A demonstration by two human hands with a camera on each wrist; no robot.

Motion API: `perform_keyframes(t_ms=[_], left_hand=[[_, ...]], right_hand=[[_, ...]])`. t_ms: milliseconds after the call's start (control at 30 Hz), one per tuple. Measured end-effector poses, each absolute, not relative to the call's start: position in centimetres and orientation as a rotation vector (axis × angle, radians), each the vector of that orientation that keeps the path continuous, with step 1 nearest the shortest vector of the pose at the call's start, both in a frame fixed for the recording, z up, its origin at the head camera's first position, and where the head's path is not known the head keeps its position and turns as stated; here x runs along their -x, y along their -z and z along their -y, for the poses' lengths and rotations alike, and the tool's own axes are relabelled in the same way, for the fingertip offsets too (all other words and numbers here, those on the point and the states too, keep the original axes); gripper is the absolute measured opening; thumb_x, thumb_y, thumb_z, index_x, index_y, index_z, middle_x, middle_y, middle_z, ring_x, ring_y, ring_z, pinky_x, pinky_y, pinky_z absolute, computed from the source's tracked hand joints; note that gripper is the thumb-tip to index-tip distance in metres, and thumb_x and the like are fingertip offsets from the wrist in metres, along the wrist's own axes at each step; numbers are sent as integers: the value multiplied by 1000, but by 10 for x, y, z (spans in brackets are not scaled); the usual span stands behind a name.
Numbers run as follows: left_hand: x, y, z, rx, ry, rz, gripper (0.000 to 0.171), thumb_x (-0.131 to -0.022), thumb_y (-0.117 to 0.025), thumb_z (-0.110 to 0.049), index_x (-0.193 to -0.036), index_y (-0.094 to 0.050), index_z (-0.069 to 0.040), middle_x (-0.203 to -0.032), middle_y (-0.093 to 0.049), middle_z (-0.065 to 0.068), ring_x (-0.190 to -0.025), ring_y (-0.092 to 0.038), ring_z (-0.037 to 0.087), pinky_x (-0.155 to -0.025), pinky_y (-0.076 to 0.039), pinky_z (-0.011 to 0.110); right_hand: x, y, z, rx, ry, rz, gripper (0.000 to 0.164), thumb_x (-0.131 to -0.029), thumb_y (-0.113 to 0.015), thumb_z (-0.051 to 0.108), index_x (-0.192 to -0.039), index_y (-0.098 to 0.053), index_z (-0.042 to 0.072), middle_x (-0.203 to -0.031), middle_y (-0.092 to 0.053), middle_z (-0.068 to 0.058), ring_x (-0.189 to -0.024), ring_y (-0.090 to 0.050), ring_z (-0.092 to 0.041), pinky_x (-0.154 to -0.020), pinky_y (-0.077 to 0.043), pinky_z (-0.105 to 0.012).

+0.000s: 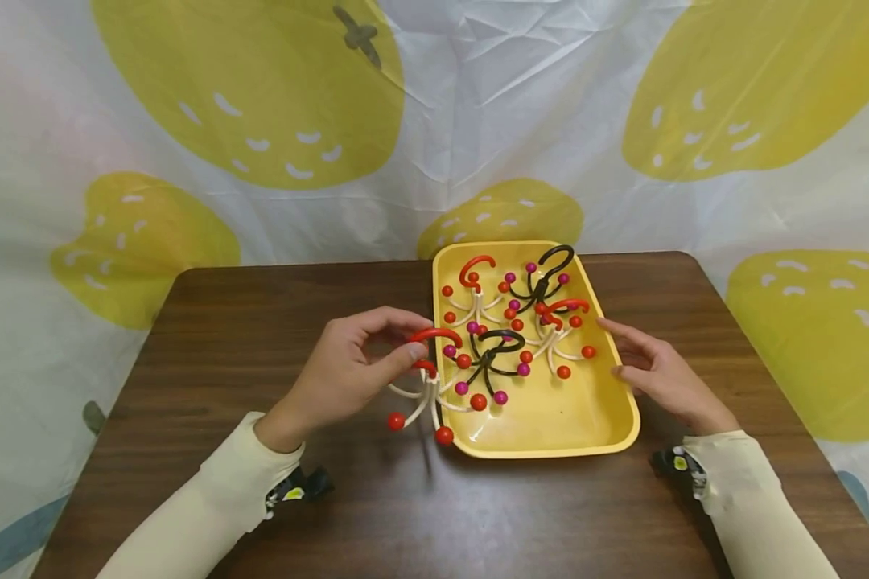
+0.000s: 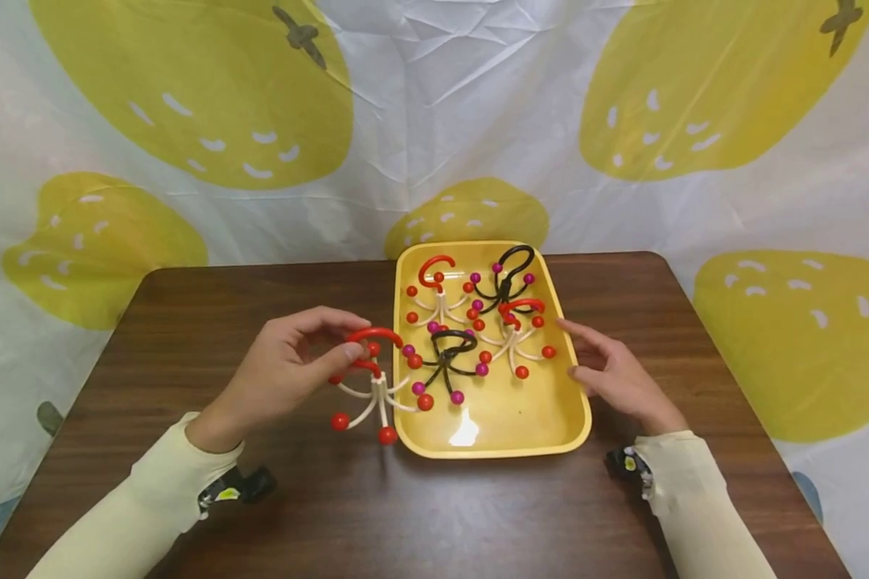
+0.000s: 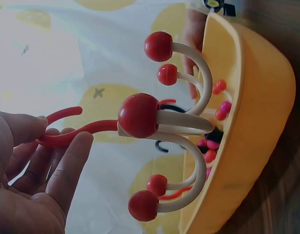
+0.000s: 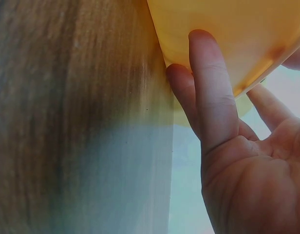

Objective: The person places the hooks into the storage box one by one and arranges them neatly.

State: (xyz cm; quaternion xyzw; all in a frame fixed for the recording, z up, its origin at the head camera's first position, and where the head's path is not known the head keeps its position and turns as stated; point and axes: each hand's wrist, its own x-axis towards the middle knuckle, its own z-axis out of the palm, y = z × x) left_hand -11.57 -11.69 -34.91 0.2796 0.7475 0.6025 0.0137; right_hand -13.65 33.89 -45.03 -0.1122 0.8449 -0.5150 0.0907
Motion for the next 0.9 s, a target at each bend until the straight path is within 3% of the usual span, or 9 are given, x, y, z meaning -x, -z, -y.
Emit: perform_keyframes(t_ms=[400, 633, 900], left_hand=[[112, 351, 88, -953, -1878, -2229, 25, -96, -77, -5, -120, -76, -6, -112, -79, 7, -93, -76, 17, -79, -66, 36], [112, 350, 63, -1006, -1860, -2209, 24, -95, -79, -7, -119, -77, -8, -108, -79, 5, -88, -74, 12, -73, -65, 33], [115, 357, 37, -1104, -1850, -2209, 24, -94, -80, -7, -118, -77, -9, -104, -80, 4, -91, -74, 7, -83, -64, 31]], right_hand=[[136, 449, -338, 292, 1504, -2514, 70, -100, -63, 0, -164, -37, 8, -133, -62, -35, -98, -71, -6, -73, -65, -32], [138, 449, -340, 269, 1502, -2502, 71, -100, -62, 0, -165, -36, 10, -136, -60, -34, -101, -71, -9, -77, -65, -32], [136, 449, -340, 262, 1511, -2484, 71, -100, -63, 1, -165, -35, 10, -138, -58, -35, -102, -71, -9, -77, -65, -33]])
